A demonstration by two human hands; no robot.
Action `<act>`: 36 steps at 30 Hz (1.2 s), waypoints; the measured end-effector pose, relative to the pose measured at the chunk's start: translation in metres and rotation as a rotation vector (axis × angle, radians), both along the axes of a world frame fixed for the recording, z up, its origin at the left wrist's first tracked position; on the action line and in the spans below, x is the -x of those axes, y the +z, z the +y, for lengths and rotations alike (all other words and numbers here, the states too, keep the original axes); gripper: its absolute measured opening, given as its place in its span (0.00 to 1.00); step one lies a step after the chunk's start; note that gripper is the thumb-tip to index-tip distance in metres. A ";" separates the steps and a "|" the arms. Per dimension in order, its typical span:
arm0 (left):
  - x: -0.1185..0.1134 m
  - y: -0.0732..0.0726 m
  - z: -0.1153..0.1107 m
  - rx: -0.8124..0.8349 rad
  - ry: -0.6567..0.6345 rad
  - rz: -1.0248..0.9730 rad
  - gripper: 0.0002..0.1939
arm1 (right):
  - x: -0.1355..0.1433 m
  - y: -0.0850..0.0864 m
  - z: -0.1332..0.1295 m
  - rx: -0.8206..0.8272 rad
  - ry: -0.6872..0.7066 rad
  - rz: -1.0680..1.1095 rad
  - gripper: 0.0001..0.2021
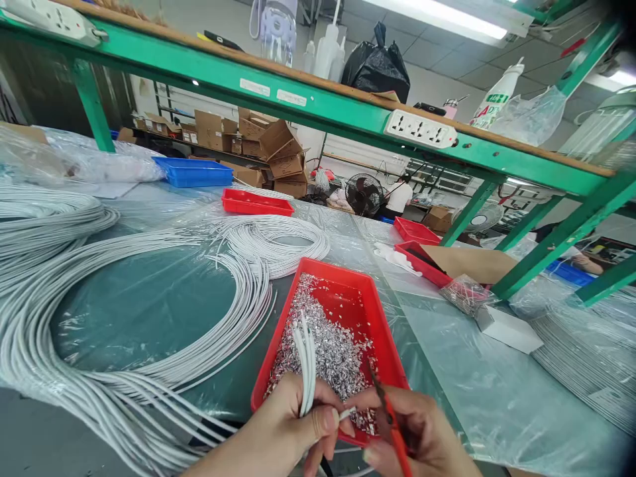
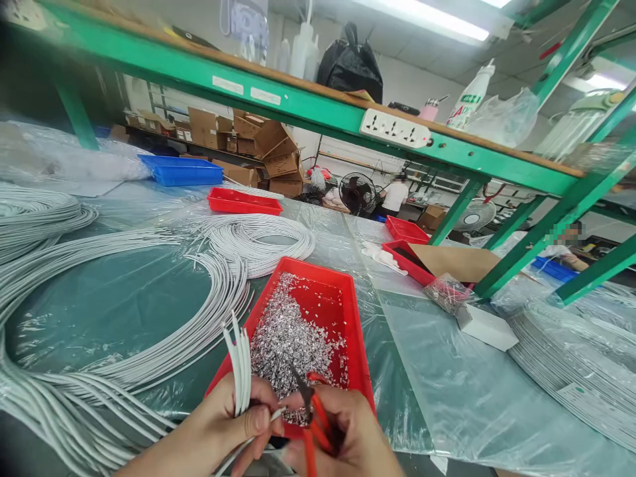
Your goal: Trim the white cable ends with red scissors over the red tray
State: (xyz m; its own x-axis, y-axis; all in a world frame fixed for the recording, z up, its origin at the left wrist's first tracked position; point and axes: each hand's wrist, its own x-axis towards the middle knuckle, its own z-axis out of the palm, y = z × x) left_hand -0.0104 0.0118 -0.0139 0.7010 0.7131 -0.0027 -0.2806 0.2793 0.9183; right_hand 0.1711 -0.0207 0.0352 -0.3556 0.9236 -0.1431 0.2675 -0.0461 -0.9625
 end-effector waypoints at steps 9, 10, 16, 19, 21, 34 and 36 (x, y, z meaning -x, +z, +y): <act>-0.003 -0.003 -0.003 -0.120 0.164 0.101 0.21 | 0.038 -0.010 0.011 0.446 -0.175 0.734 0.19; -0.004 -0.004 -0.002 -0.106 0.165 0.102 0.22 | 0.037 -0.011 0.010 0.383 -0.202 0.695 0.19; -0.008 -0.001 0.000 -0.069 0.159 0.072 0.23 | 0.035 -0.020 0.009 0.142 -0.291 0.528 0.16; -0.005 0.001 0.000 0.016 0.074 -0.017 0.24 | 0.026 -0.021 0.017 0.179 -0.223 0.585 0.21; -0.002 0.000 0.000 0.137 -0.013 -0.027 0.24 | 0.017 -0.020 0.025 0.029 -0.272 0.517 0.22; -0.008 0.016 -0.007 -0.021 -0.003 0.089 0.30 | -0.035 -0.014 0.058 -0.313 -0.384 -0.347 0.17; -0.011 0.024 -0.004 -0.069 0.025 0.022 0.28 | -0.037 -0.007 0.055 -0.309 -0.264 -0.262 0.19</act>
